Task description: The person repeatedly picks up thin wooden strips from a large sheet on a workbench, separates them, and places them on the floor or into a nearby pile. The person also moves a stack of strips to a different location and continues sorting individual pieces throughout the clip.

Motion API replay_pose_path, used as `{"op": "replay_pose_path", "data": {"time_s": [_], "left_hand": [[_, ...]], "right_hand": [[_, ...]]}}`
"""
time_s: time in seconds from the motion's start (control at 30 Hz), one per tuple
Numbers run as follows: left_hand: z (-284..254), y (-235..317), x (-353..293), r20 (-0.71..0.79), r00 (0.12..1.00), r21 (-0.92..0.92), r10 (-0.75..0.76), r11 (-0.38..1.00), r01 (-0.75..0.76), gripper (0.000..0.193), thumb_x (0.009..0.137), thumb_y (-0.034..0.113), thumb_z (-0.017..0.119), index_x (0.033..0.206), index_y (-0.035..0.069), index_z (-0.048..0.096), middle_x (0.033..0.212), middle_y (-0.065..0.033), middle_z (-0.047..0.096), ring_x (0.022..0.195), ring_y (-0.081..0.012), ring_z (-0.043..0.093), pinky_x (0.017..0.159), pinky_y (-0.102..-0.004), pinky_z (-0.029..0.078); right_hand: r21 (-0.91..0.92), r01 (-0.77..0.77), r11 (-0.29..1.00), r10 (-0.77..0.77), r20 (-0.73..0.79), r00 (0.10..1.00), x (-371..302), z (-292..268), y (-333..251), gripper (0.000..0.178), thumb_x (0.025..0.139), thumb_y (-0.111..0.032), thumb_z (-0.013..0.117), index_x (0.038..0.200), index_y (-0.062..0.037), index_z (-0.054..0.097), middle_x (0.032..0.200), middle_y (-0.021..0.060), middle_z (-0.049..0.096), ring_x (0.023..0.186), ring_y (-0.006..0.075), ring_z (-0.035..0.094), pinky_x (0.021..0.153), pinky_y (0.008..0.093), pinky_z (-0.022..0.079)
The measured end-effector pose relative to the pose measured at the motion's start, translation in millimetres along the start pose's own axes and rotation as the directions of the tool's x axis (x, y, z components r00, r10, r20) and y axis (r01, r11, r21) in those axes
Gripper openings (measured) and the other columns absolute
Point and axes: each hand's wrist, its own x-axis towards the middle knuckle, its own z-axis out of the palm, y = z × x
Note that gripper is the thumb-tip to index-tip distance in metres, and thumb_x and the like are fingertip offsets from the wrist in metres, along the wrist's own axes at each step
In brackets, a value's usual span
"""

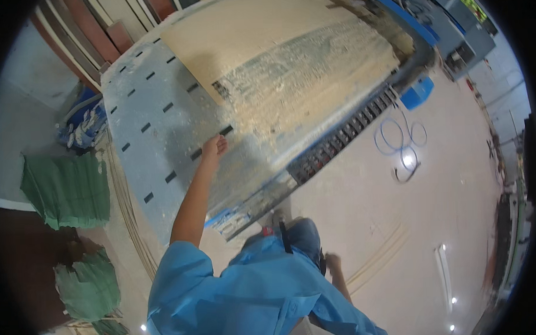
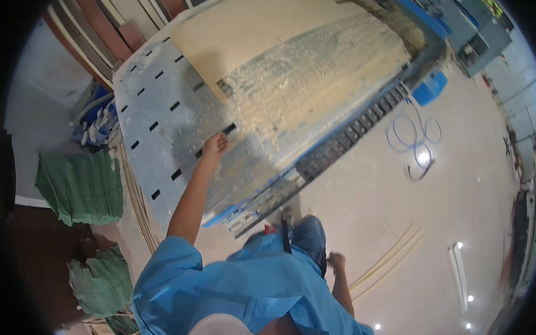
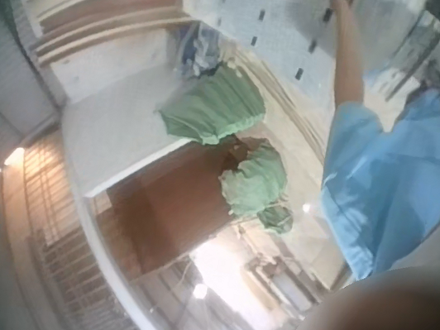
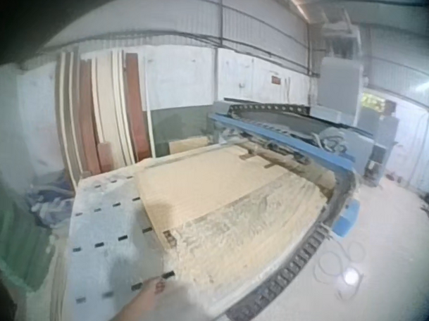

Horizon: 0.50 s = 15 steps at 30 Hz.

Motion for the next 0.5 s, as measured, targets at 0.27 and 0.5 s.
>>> {"op": "replay_pose_path", "data": {"time_s": [0.27,0.5], "left_hand": [[21,32,183,-0.207,0.976,-0.239,-0.071,0.971,0.020,0.038,0.096,0.029,0.060,0.119,-0.001,0.053,0.118,-0.0165,0.056,0.110,-0.0292,0.056,0.098,-0.0383,0.048],[45,59,249,-0.189,0.982,-0.246,-0.011,0.969,-0.036,0.032,0.100,0.029,0.058,0.118,0.003,0.054,0.107,-0.0095,0.056,0.095,-0.0230,0.059,0.079,-0.0365,0.053]], "right_hand": [[0.183,-0.115,0.976,0.057,0.292,0.955,82,-75,-87,0.024,0.091,-0.022,0.066,0.101,-0.0002,0.068,0.078,0.0119,0.070,0.066,0.0202,0.067,0.056,0.0343,0.055],[0.346,0.176,0.922,-0.189,0.002,0.982,137,-140,-237,0.028,0.094,-0.023,0.063,0.108,0.0006,0.065,0.086,0.0133,0.070,0.072,0.0211,0.070,0.062,0.0332,0.057]]}}
